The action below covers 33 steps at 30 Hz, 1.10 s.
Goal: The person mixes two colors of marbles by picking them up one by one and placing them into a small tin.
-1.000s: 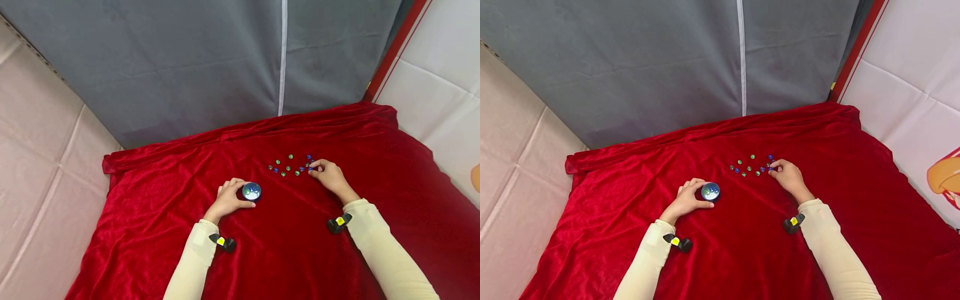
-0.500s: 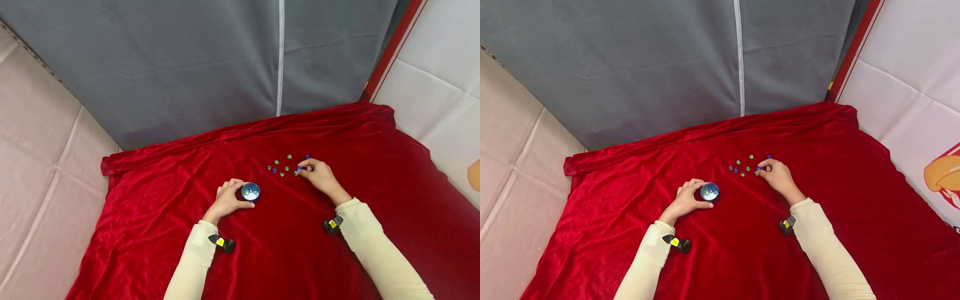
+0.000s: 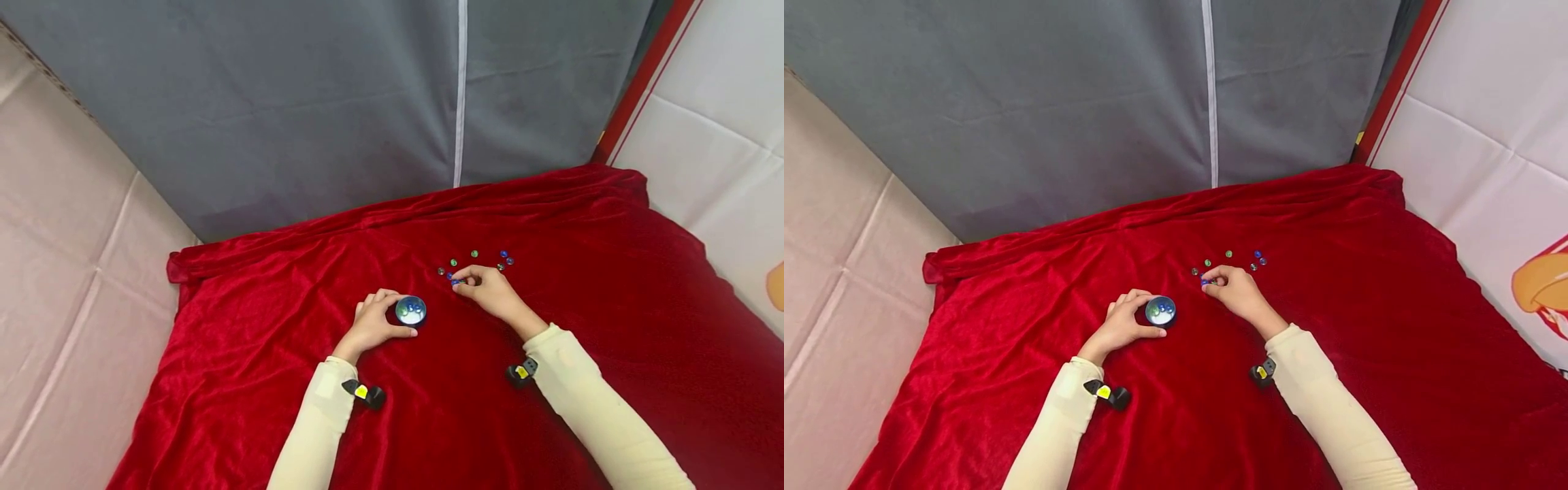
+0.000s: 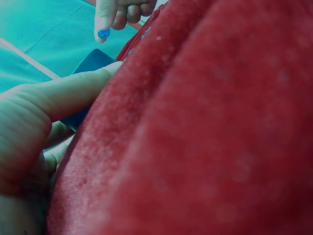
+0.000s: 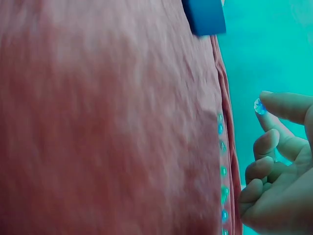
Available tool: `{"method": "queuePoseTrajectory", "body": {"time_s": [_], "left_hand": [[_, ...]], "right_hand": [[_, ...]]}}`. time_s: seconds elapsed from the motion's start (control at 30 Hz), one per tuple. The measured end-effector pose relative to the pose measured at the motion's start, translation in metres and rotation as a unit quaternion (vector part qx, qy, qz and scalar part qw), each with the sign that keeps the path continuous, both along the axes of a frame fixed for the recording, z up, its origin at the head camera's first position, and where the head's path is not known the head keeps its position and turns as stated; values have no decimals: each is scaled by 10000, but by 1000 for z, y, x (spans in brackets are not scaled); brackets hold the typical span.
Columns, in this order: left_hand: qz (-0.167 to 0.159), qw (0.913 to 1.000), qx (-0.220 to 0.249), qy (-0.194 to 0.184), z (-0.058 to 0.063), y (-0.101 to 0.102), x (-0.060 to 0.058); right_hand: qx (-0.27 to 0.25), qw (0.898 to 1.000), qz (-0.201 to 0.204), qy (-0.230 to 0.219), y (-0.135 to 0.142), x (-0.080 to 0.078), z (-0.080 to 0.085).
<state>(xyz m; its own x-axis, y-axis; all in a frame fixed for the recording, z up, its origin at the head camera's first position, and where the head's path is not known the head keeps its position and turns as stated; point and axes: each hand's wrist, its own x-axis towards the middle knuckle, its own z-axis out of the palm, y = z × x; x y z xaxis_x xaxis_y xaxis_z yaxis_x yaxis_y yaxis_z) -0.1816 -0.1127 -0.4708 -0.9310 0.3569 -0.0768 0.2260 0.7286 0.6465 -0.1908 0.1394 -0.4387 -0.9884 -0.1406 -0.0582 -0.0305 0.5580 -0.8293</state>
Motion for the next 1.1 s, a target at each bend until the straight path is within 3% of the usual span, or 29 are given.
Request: {"method": "queuePoseTrajectory", "body": {"time_s": [0.47, 1.1], "left_hand": [[-24, 10000, 54, -1, 2, 0, -2], [-55, 10000, 14, -79, 1, 0, 1]], "right_hand": [[-288, 9983, 474, -157, -35, 8, 5], [-133, 9968, 789, 36, -51, 17, -2]]}}
